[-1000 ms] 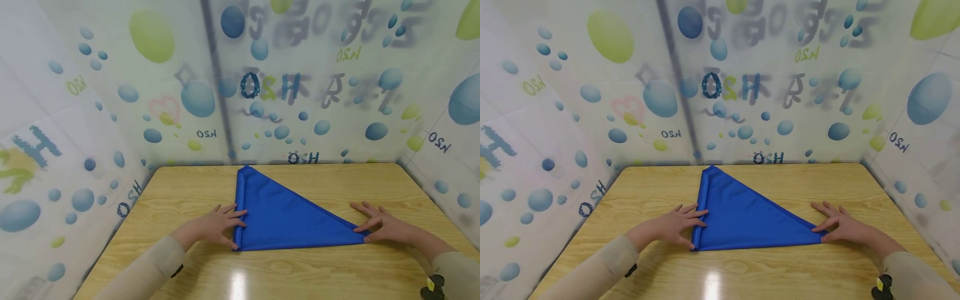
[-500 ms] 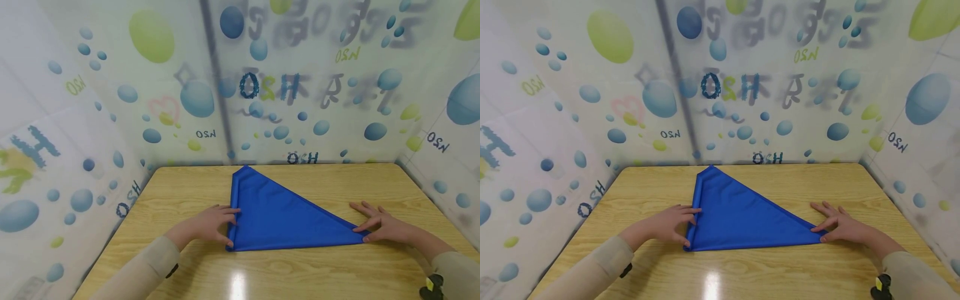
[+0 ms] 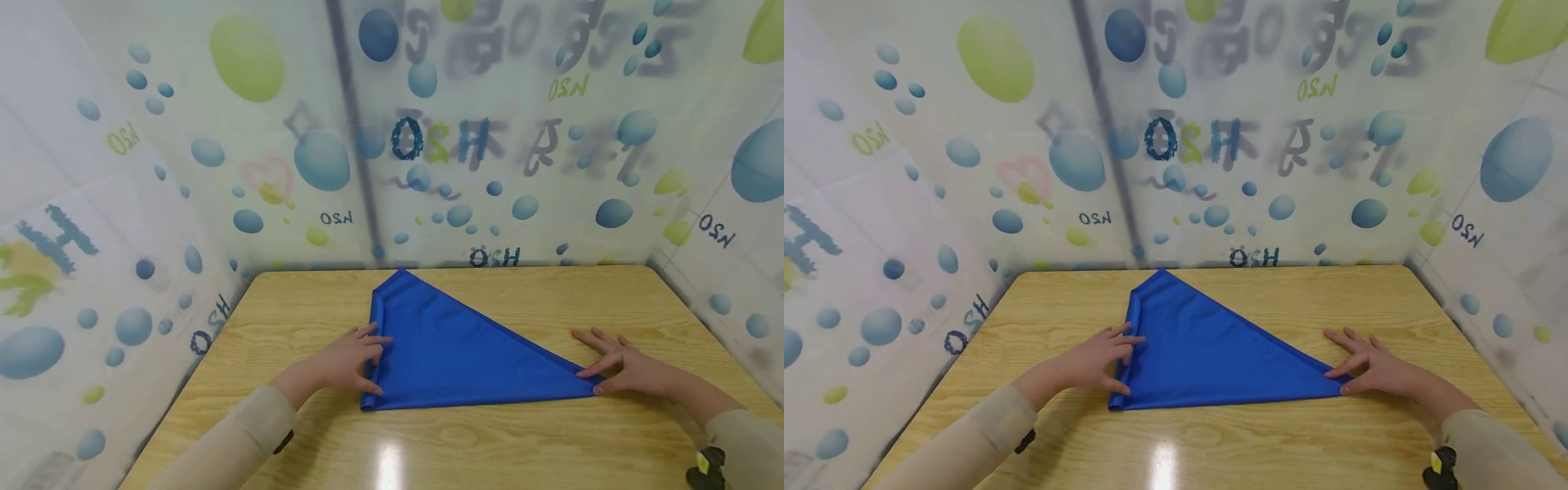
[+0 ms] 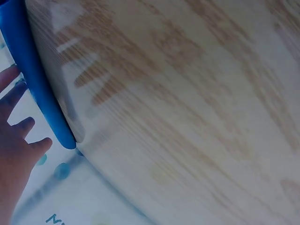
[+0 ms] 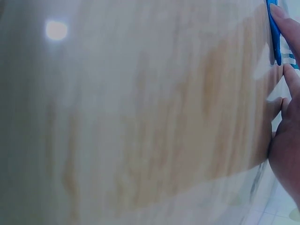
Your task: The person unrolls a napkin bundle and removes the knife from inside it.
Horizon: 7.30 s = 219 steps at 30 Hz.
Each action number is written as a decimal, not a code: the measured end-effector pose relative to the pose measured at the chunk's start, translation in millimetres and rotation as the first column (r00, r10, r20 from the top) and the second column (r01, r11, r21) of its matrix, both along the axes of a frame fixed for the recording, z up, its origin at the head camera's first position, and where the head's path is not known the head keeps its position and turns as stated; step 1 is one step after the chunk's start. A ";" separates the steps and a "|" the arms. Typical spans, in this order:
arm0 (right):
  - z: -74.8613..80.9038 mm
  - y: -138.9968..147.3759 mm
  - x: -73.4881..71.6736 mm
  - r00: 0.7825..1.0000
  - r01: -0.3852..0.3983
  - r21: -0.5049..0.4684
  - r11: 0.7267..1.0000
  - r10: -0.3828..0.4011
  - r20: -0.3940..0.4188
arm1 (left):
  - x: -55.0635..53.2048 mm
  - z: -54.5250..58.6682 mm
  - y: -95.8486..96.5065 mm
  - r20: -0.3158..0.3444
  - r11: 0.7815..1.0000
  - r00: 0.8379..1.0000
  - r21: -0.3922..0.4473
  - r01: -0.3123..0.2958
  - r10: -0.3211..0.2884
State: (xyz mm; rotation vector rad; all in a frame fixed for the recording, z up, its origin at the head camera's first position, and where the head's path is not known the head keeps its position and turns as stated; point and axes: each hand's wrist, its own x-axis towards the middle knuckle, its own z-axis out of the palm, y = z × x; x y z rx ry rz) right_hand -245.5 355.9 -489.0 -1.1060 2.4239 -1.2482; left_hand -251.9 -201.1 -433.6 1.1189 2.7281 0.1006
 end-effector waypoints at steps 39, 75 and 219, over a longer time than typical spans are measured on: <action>-0.7 -0.3 1.0 1.000 0.005 0.000 1.000 -0.005 -0.015 | 3.8 -1.1 -41.0 0.137 1.000 0.991 0.029 0.000 -0.004; 2.5 1.2 5.4 0.997 0.020 0.048 0.999 -0.016 -0.076 | 9.6 3.3 -31.7 0.144 0.997 0.988 -0.063 -0.050 0.059; -4.6 1.2 21.3 0.989 0.043 0.069 0.997 -0.033 -0.142 | 35.2 5.3 -123.6 0.025 0.963 0.970 0.116 -0.244 0.242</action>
